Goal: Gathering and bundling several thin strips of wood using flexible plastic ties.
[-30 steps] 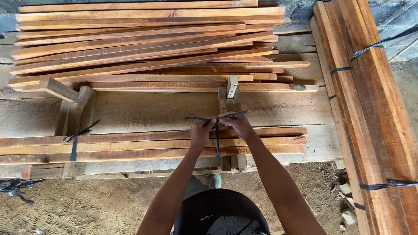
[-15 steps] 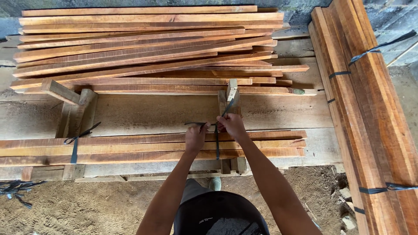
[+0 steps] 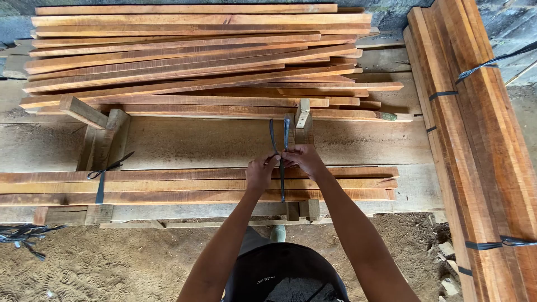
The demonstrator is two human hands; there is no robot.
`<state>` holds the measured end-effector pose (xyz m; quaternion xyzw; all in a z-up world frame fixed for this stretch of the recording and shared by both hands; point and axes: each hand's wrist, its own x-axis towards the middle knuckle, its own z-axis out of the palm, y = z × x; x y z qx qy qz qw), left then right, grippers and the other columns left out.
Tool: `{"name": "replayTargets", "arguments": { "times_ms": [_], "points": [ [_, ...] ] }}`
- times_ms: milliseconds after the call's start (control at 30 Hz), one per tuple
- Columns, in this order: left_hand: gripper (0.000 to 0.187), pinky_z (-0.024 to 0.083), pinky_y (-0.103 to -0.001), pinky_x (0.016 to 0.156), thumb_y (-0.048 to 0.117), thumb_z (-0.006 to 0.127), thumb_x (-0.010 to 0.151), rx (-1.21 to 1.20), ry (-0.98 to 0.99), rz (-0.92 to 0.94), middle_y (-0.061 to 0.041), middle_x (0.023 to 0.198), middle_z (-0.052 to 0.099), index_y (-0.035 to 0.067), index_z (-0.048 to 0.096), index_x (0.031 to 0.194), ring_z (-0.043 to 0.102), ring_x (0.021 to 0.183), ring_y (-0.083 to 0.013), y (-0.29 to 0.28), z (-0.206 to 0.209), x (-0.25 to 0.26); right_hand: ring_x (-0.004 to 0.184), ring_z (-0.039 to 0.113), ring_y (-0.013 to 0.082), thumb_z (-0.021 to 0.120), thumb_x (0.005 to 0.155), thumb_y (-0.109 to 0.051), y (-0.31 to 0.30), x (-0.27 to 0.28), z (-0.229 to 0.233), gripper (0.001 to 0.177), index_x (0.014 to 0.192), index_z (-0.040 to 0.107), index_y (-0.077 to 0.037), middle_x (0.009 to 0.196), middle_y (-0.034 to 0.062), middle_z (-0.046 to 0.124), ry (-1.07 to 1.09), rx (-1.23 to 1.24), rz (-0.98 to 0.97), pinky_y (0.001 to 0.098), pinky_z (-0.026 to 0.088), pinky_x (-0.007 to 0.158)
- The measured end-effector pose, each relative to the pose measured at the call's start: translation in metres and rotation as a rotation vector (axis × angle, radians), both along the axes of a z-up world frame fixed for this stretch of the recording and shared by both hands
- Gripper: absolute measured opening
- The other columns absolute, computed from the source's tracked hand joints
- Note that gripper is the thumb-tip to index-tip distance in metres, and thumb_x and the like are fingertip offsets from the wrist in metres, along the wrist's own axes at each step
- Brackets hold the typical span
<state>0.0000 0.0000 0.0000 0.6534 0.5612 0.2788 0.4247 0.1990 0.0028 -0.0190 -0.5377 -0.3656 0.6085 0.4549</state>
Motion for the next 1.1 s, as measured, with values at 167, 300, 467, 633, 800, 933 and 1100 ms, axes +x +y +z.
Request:
{"name": "replayTargets", "arguments": {
  "times_ms": [167,300,467,633,800,933,1100],
  "points": [
    [0.043,0.055,-0.060,0.090,0.053,0.053,0.107,-0.005,0.032,-0.005,-0.012,0.109,0.076,0.017,0.070,0.122,0.072,0.104,-0.0397,0.003,-0.015,0.004,0.077,0.074,0.0245,0.083,0.091,-0.018,0.001,0.001,-0.001,0.028,0.103,0.075,0.007,0.081,0.0208,0.076,-0.097,0.034,0.010,0.0369,0.061,0.072],
    [0.029,0.059,-0.048,0.088,0.041,0.058,0.106,0.134,0.127,-0.058,-0.006,0.099,0.076,0.016,0.073,0.107,0.074,0.097,-0.0283,0.002,-0.007,0.002,0.069,0.071,0.0183,0.085,0.088,-0.021,0.006,0.002,-0.013,0.028,0.092,0.074,0.005,0.073,0.0166,0.074,-0.216,-0.031,-0.022,0.0296,0.060,0.066],
    [0.029,0.059,-0.049,0.086,0.034,0.059,0.105,0.248,0.169,-0.125,-0.010,0.092,0.077,0.011,0.075,0.096,0.075,0.089,-0.0305,-0.005,-0.015,-0.006,0.061,0.071,0.0218,0.077,0.097,-0.024,0.010,0.002,-0.018,0.028,0.085,0.074,0.001,0.067,0.0155,0.072,-0.433,0.011,-0.009,0.0349,0.056,0.058],
    [0.019,0.054,-0.042,0.091,0.024,0.061,0.106,0.495,0.090,-0.274,-0.004,0.095,0.073,0.013,0.073,0.097,0.068,0.102,-0.0283,-0.026,0.013,-0.022,0.054,0.066,0.0207,0.074,0.099,-0.024,0.007,-0.002,-0.018,0.030,0.080,0.072,-0.001,0.063,0.0143,0.069,-0.558,0.047,0.011,0.0336,0.054,0.054],
    [0.008,0.053,-0.042,0.090,0.017,0.063,0.104,0.433,0.013,-0.309,-0.003,0.099,0.071,0.015,0.071,0.103,0.065,0.107,-0.0267,-0.031,0.009,-0.028,0.060,0.066,0.0191,0.072,0.101,-0.030,0.003,-0.015,-0.008,0.032,0.093,0.073,0.001,0.070,0.0162,0.071,-0.544,0.059,0.011,0.0355,0.052,0.057],
    [0.029,0.054,-0.046,0.081,0.027,0.045,0.114,0.317,-0.181,-0.215,-0.008,0.097,0.060,0.011,0.067,0.103,0.062,0.097,-0.0309,-0.026,0.002,-0.017,0.072,0.063,0.0198,0.070,0.104,-0.032,0.001,-0.016,0.006,0.029,0.098,0.073,-0.004,0.082,0.0149,0.072,-0.315,0.059,-0.029,0.0371,0.048,0.065],
    [0.037,0.048,-0.049,0.079,0.034,0.040,0.117,0.075,-0.426,-0.080,-0.013,0.088,0.059,0.008,0.063,0.106,0.060,0.085,-0.0224,-0.022,0.001,0.007,0.080,0.055,0.0123,0.069,0.103,-0.037,0.004,-0.009,0.019,0.034,0.114,0.071,-0.005,0.087,0.0045,0.062,0.117,-0.081,-0.102,0.0329,0.055,0.080]
  ]
}}
